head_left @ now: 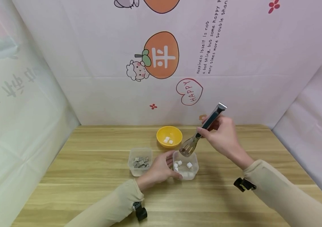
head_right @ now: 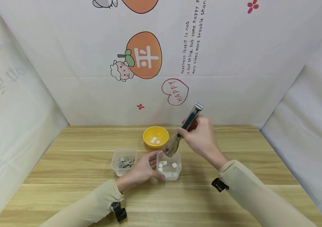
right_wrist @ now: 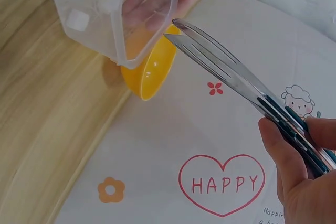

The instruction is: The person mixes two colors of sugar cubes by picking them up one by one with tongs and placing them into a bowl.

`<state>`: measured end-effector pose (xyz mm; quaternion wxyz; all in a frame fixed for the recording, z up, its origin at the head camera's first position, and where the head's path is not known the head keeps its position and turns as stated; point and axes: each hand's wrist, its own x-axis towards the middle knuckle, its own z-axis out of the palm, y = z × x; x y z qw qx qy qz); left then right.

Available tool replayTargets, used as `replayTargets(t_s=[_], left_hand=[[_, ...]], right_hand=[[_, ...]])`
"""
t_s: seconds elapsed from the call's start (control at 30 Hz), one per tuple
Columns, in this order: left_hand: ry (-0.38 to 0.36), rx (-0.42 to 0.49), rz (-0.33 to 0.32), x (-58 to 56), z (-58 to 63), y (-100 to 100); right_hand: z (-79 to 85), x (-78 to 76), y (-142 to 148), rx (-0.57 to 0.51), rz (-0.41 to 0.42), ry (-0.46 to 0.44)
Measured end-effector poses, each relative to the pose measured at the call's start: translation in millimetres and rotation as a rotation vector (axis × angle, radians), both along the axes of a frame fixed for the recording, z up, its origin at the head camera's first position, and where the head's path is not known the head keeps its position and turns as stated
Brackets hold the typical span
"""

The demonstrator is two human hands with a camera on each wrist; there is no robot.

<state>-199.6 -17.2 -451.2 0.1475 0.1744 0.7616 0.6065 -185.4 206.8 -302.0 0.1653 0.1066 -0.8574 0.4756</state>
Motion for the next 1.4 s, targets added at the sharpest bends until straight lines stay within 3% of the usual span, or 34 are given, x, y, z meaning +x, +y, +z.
replayTargets(t_s=[0.33,0.8,1.4], left_hand=[[0.001,0.006,-0.007,1.8,2.7,0],[0.009,-0.02,0.002,2.9,4.2,0],[0.027,0.009,-0.005,3.1,4.6,-1]], right_hand=[[-19.8,8.8,-2,0.115,-0.016,0.042],[-45.3,8.5,-14,0.163,-0.024,0.009],[-57.4,-1.0,-21,0.163,0.017,0.032]])
